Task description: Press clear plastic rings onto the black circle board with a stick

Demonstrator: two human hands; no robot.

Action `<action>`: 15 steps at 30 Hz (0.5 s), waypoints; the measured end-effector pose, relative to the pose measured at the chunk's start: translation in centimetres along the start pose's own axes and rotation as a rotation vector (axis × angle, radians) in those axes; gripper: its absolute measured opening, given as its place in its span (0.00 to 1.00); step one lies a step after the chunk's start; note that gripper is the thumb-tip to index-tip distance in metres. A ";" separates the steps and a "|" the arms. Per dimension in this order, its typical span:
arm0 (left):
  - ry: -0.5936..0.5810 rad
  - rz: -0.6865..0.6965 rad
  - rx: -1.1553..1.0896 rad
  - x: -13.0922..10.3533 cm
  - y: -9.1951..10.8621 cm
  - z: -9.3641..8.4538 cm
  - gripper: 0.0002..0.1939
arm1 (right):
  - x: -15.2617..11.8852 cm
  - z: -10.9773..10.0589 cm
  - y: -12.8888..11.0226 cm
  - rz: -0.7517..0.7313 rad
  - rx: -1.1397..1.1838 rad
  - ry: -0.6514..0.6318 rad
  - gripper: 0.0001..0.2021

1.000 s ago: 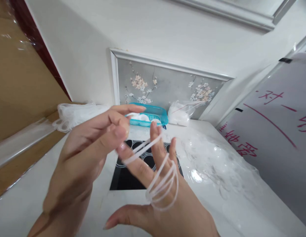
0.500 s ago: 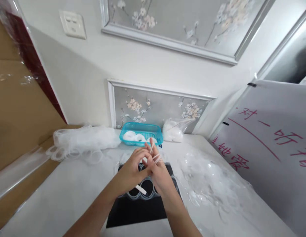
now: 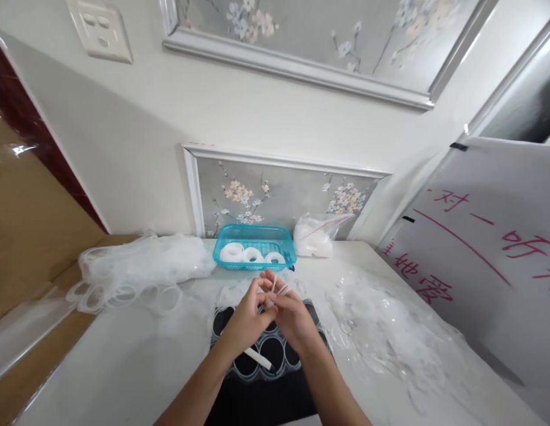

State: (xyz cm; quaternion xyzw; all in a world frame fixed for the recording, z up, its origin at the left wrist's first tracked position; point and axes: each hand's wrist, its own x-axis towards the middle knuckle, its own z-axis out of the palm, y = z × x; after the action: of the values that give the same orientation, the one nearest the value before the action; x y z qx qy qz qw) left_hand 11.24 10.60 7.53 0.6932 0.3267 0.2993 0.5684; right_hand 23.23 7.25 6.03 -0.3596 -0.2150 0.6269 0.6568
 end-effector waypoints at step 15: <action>0.242 0.345 0.491 -0.4 -0.6 1.7 0.08 | 1.9 -1.7 -1.0 -0.036 -0.140 0.262 0.19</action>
State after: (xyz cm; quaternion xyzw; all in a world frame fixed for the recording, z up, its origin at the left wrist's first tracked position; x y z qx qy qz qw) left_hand 12.25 9.43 6.60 0.8142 0.3322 0.3838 0.2818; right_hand 25.33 8.85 5.32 -0.4794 -0.1770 0.5462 0.6637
